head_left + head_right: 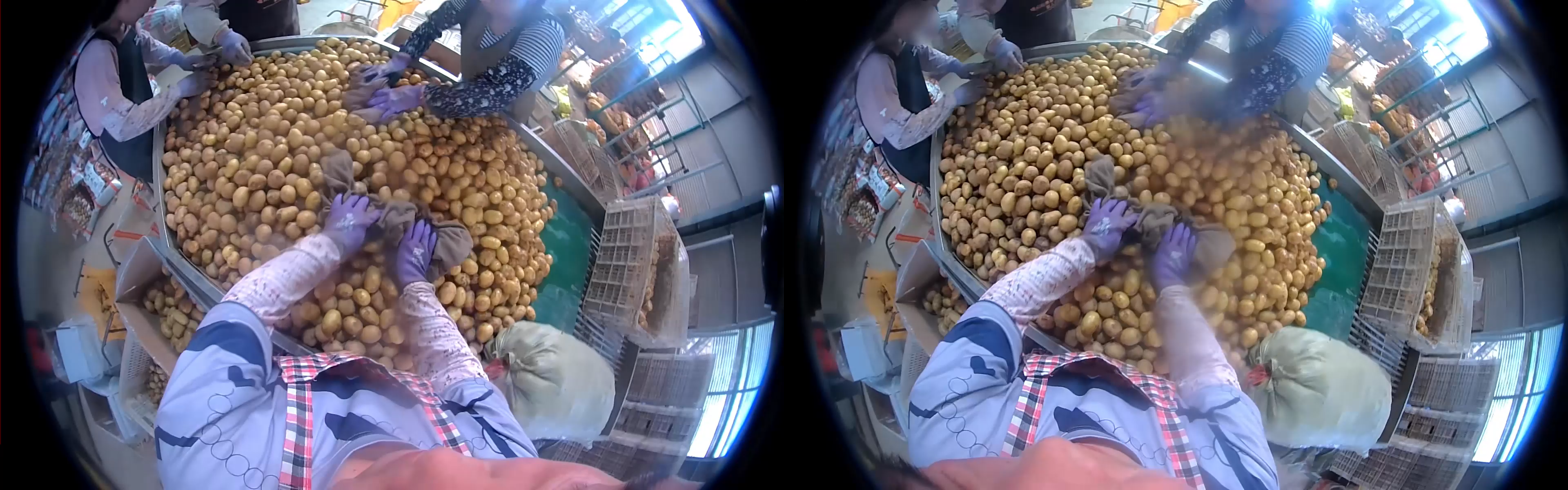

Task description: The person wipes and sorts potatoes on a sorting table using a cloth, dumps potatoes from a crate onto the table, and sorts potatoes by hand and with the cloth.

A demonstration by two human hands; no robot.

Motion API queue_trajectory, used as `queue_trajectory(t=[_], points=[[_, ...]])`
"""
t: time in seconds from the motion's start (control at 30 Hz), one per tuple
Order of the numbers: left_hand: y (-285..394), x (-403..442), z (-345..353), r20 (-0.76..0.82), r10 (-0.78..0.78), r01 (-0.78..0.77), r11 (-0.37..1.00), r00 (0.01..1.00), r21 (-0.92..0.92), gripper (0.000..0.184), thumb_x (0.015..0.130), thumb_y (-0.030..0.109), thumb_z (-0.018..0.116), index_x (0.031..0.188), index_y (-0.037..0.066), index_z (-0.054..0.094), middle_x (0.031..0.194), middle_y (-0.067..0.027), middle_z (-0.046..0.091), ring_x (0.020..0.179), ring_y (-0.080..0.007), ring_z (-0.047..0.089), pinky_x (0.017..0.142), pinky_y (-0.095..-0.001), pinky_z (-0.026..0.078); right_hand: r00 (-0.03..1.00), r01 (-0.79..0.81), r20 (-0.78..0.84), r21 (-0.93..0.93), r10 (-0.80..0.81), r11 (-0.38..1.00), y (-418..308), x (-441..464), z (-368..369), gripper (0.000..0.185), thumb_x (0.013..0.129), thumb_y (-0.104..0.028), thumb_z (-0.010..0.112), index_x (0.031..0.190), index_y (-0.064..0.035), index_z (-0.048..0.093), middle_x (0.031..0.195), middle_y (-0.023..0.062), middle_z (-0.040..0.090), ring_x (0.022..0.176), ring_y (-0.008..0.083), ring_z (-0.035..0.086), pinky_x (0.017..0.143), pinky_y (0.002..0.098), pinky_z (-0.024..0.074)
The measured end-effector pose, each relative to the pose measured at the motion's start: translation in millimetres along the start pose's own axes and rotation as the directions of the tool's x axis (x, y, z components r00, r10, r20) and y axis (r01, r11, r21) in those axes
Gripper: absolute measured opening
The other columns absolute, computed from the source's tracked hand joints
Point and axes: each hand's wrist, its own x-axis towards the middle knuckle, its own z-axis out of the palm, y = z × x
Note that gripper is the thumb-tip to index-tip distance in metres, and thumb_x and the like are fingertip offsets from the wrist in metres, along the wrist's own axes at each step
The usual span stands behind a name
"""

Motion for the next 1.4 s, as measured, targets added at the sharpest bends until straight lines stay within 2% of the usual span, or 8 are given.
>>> queue_trajectory(t=[0.17, 0.23, 0.3, 0.43, 0.5, 0.83, 1.1, 1.4], points=[[-0.5, -48.5, 0.2, -0.106, 0.12, -0.125, 0.991, 0.987, -0.041, 0.035, 0.077, 0.022, 0.059, 0.111, 0.023, 0.063, 0.115, -0.0111, 0.059, 0.114, -0.0304, 0.051, 0.097, -0.0482, 0.034, 0.984, 0.178, -0.03, 0.034, -0.177, 0.983, 24.7, -34.9, -37.0, 0.028, 0.079, -0.015, 0.057, 0.107, -0.0091, 0.059, 0.099, 0.0104, 0.06, 0.096, 0.0283, 0.058, 0.093, 0.0436, 0.0404], [-5.0, -48.8, -23.9, -0.113, 0.195, -0.211, 0.965, 0.974, -0.157, 0.034, 0.075, 0.021, 0.06, 0.109, 0.02, 0.064, 0.108, -0.0112, 0.061, 0.108, -0.0302, 0.055, 0.093, -0.0451, 0.037, 0.991, 0.006, 0.101, 0.596, -0.083, 0.803, -14.3, -25.2, -146.2, 0.035, 0.071, -0.013, 0.064, 0.106, -0.0067, 0.061, 0.097, 0.0138, 0.063, 0.093, 0.0323, 0.06, 0.086, 0.0421, 0.0455], [-4.7, -59.7, -47.8, -0.201, 0.09, -0.131, 0.971, 0.975, -0.202, 0.033, 0.076, 0.023, 0.062, 0.109, 0.018, 0.065, 0.102, -0.0098, 0.063, 0.102, -0.0295, 0.057, 0.09, -0.0425, 0.038, 0.999, 0.022, -0.049, 0.6, 0.01, 0.8, 37.2, -38.8, -98.3, 0.035, 0.074, -0.007, 0.066, 0.108, 0.0002, 0.064, 0.101, 0.0169, 0.066, 0.091, 0.0332, 0.064, 0.08, 0.0376, 0.0507], [4.2, -101.0, -69.5, -0.163, -0.071, 0.034, 0.976, 0.984, -0.216, 0.05, 0.08, 0.038, 0.062, 0.126, 0.019, 0.055, 0.122, -0.0177, 0.054, 0.112, -0.0348, 0.053, 0.097, -0.0517, 0.033, 0.952, 0.078, -0.306, 0.227, -0.005, 0.971, -7.6, -79.1, -121.6, 0.056, 0.072, -0.026, 0.069, 0.124, -0.0082, 0.056, 0.122, 0.0166, 0.057, 0.116, 0.0331, 0.053, 0.095, 0.0511, 0.039], [10.0, -114.8, -21.3, 0.138, -0.069, 0.073, 0.997, 0.988, -0.026, 0.059, 0.082, 0.038, 0.057, 0.135, 0.014, 0.045, 0.137, -0.0227, 0.042, 0.128, -0.0416, 0.039, 0.102, -0.0649, 0.024, 0.932, -0.141, 0.309, -0.165, 0.187, 0.976, 2.5, -99.8, -23.4, 0.048, 0.086, -0.021, 0.054, 0.133, -0.0118, 0.048, 0.135, 0.0185, 0.047, 0.126, 0.0356, 0.044, 0.102, 0.058, 0.0307], [-43.0, 69.5, 23.9, 0.167, -0.2, 0.221, 0.968, 0.966, -0.122, 0.064, 0.085, 0.041, 0.055, 0.142, 0.016, 0.037, 0.149, -0.0183, 0.032, 0.138, -0.0361, 0.029, 0.107, -0.0631, 0.02, 0.98, -0.166, 0.109, -0.016, 0.167, 0.986, -0.8, 86.8, 29.0, 0.053, 0.089, -0.019, 0.044, 0.142, -0.0176, 0.038, 0.149, 0.0242, 0.026, 0.138, 0.044, 0.02, 0.109, 0.0636, 0.0109], [-18.9, 19.6, 20.6, 0.101, -0.203, 0.214, 0.97, 0.974, -0.116, 0.052, 0.082, 0.038, 0.058, 0.131, 0.024, 0.05, 0.139, -0.0132, 0.046, 0.134, -0.0348, 0.035, 0.105, -0.0622, 0.024, 0.986, -0.056, -0.161, -0.097, 0.04, 0.994, 1.4, 44.0, 42.3, 0.049, 0.083, -0.031, 0.056, 0.131, -0.0225, 0.051, 0.142, 0.0195, 0.037, 0.13, 0.0412, 0.032, 0.106, 0.0582, 0.0258], [31.0, -73.8, -49.8, -0.181, -0.095, -0.007, 0.871, 0.979, -0.491, 0.038, 0.068, 0.03, 0.073, 0.102, 0.016, 0.066, 0.089, -0.01, 0.062, 0.087, -0.032, 0.06, 0.075, -0.0456, 0.046, 0.977, -0.198, 0.095, 0.74, 0.192, 0.643, 11.7, -46.1, -98.2, 0.033, 0.079, -0.01, 0.065, 0.111, -0.0024, 0.062, 0.108, 0.0194, 0.063, 0.104, 0.0307, 0.06, 0.092, 0.0372, 0.0453]])
